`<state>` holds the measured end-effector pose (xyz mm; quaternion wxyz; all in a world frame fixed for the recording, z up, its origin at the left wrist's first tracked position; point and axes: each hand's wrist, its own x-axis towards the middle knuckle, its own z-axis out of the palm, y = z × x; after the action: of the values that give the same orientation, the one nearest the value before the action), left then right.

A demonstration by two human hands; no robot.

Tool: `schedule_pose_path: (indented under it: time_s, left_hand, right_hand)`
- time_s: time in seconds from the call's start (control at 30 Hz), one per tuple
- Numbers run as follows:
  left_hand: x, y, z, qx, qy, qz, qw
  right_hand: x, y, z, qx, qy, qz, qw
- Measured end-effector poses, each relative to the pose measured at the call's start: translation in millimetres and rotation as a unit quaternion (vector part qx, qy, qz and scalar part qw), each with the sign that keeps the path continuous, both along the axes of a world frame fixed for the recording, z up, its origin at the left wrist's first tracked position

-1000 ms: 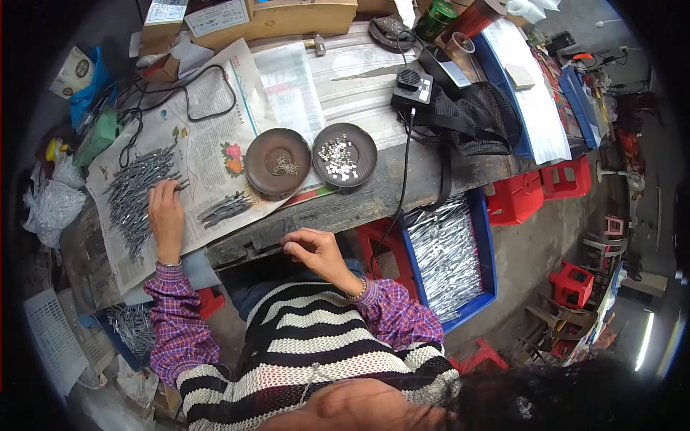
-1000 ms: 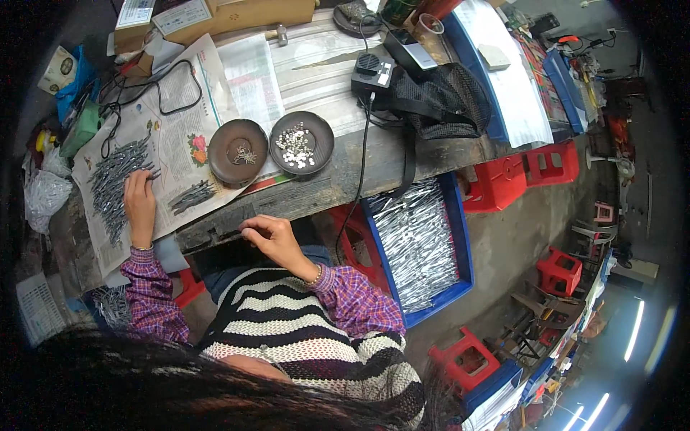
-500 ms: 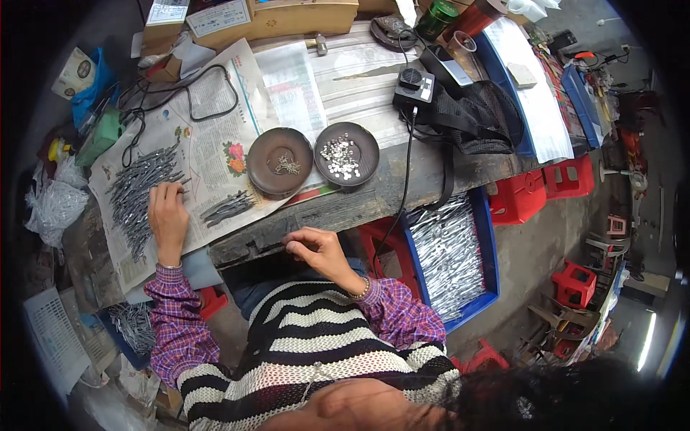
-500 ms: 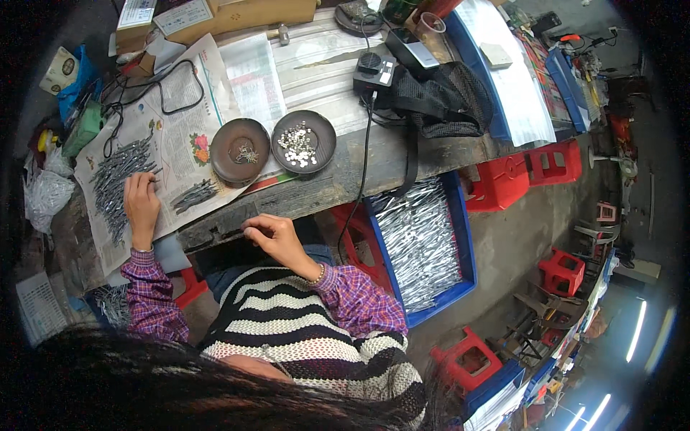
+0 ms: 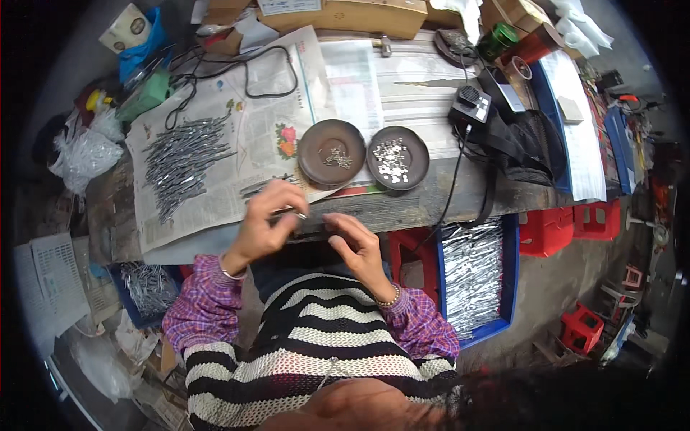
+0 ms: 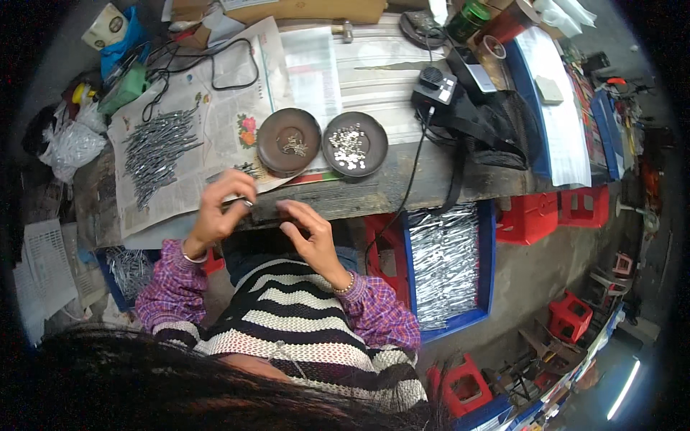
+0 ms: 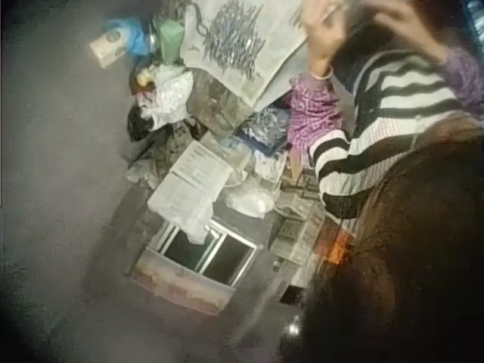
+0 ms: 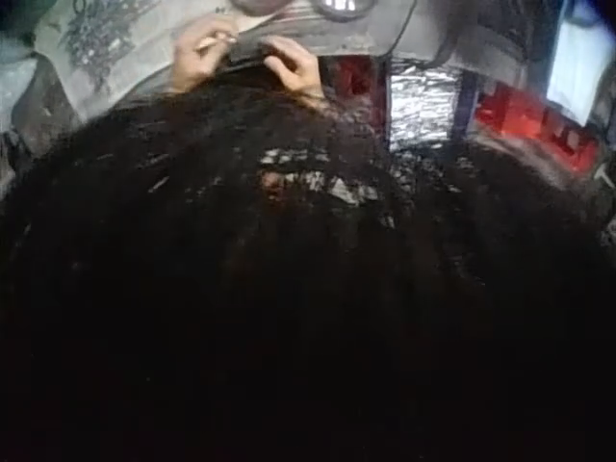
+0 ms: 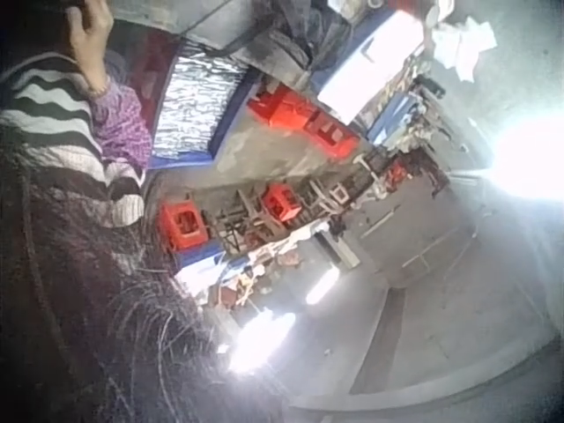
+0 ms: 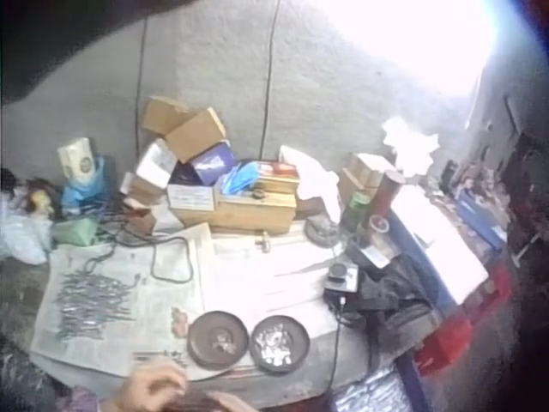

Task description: Assembling small metal hardware components by hand at a workbench.

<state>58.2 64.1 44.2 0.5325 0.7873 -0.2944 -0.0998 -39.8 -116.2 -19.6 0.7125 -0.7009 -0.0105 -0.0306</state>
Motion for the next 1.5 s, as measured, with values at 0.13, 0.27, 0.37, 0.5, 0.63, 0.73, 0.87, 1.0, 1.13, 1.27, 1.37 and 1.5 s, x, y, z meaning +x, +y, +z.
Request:
schedule_pose_path:
  time_s: [0.13,0.27,0.37,0.5,0.63,0.73,0.87,1.0,1.13,1.27,1.37,1.5]
  left_hand:
    - [-13,-26,-12,-0.045,0.048,-0.058,0.996]
    - [-7,-40,-14,-0.020,0.071,-0.077,0.994]
    - [16,-44,-17,0.047,-0.017,-0.024,0.998]
    - [54,-48,-40,0.125,-0.147,0.027,0.981]
    - [63,-61,-54,0.169,-0.197,0.046,0.965]
    - [61,-69,-57,0.183,-0.236,0.054,0.953]
    - [63,-71,-60,0.172,-0.255,0.055,0.950]
    - [63,-71,-62,0.161,-0.260,0.057,0.950]
    - [64,-70,-64,0.158,-0.258,0.060,0.951]
    - [65,-67,-61,0.123,-0.218,0.065,0.966]
    - [62,-64,-48,0.088,-0.176,0.070,0.978]
    - [58,-57,-45,0.057,-0.150,0.081,0.984]
  right_hand:
    - [-1,1,4,-0.016,-0.030,-0.006,0.999]
    - [-6,-8,-4,0.114,0.089,0.039,0.989]
    - [-7,-10,-11,0.258,0.144,0.024,0.955]
    - [-8,-18,-12,0.304,0.210,0.004,0.929]
    - [-10,-21,-11,0.308,0.217,0.009,0.926]
    - [-10,-20,-12,0.319,0.226,0.005,0.920]
    - [-10,-21,-15,0.338,0.228,-0.003,0.913]
    - [-10,-21,-19,0.346,0.228,-0.006,0.910]
    - [-10,-21,-18,0.348,0.223,0.001,0.911]
    - [-9,-21,-13,0.399,0.245,0.003,0.884]
    - [-7,-22,-9,0.438,0.274,0.002,0.856]
    - [-6,-21,-8,0.464,0.278,0.002,0.841]
